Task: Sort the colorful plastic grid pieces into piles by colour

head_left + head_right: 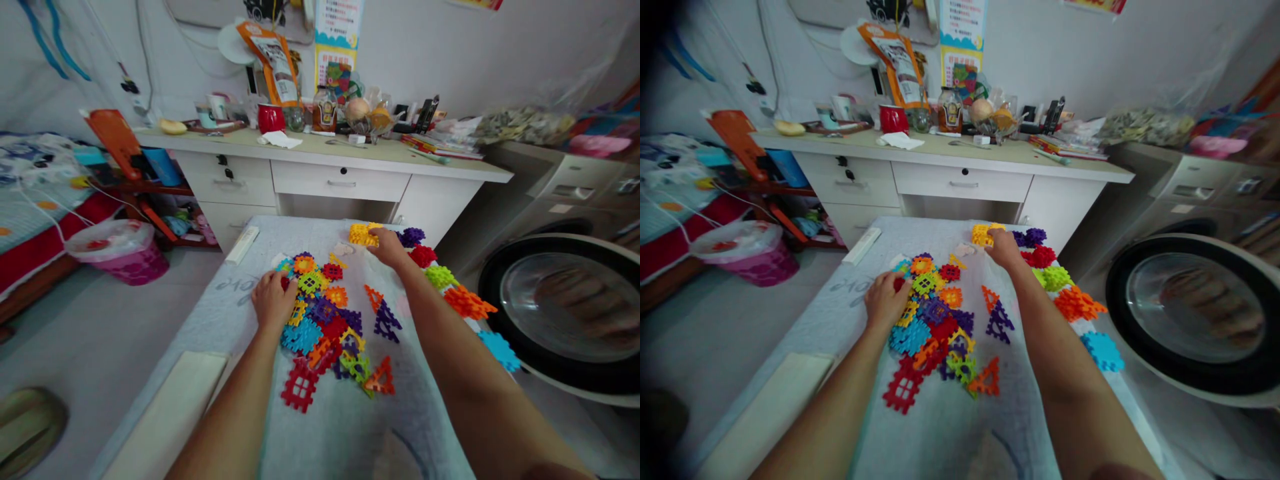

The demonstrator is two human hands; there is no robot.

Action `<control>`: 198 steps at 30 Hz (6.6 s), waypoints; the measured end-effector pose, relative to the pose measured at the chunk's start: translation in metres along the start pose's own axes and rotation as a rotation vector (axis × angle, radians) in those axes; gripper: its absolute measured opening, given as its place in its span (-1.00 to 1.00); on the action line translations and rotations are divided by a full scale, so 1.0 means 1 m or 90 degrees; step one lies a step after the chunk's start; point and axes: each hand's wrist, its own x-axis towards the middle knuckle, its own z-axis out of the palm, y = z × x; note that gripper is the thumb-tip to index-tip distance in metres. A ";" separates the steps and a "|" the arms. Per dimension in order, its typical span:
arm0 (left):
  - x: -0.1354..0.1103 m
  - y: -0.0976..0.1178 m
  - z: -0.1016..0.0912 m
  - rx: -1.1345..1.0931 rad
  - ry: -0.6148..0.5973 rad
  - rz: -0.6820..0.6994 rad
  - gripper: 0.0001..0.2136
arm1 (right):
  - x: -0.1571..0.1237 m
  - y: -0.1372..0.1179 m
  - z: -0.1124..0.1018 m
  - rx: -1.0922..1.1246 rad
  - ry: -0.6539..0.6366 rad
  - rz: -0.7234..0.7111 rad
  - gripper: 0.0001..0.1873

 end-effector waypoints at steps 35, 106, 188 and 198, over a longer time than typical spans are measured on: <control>0.001 0.000 0.000 -0.031 0.001 -0.011 -0.69 | -0.042 -0.070 0.021 0.359 -0.077 -0.177 -0.77; 0.001 -0.001 0.003 -0.026 -0.011 0.044 -0.68 | 0.069 -0.002 0.003 -0.012 -0.017 0.040 -0.43; 0.008 -0.012 0.013 -0.118 -0.025 0.107 -0.74 | -0.089 -0.058 0.006 0.292 -0.246 -0.087 -0.72; 0.008 -0.013 0.014 -0.120 -0.017 0.113 -0.74 | -0.075 -0.037 0.004 0.279 -0.140 -0.069 -0.55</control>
